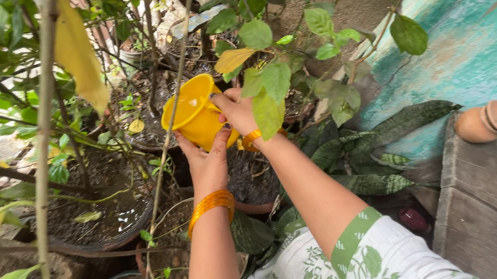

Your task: The person waters several potted plants on a balcony using a small yellow mug filled with water from a green bucket.

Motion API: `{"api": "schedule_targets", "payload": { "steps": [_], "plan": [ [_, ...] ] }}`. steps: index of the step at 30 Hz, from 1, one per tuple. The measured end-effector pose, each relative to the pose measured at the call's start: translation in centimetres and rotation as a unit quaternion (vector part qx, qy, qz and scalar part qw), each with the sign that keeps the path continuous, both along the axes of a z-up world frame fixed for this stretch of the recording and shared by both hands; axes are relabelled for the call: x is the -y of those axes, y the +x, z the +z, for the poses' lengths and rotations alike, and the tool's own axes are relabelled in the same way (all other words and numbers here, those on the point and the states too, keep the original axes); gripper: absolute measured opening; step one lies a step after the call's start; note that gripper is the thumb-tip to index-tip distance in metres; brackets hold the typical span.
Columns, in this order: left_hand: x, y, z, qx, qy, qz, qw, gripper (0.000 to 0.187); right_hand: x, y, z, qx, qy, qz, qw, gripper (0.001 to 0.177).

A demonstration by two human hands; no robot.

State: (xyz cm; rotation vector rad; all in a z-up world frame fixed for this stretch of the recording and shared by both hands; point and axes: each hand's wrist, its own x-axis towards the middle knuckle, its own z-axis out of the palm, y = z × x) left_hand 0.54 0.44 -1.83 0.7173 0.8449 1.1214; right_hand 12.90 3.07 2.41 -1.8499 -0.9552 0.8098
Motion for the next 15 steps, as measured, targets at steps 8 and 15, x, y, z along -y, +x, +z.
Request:
{"api": "schedule_targets", "payload": {
  "steps": [8,15],
  "plan": [
    [0.4,-0.5,1.0,-0.019,-0.013,-0.009,1.000,0.117,0.1,0.0,-0.1,-0.033,0.013,0.010,0.999,0.032],
    [0.4,-0.3,1.5,-0.005,0.010,-0.017,1.000,0.117,0.3,0.5,0.3,-0.021,0.009,-0.012,1.000,0.031]
  ]
}}
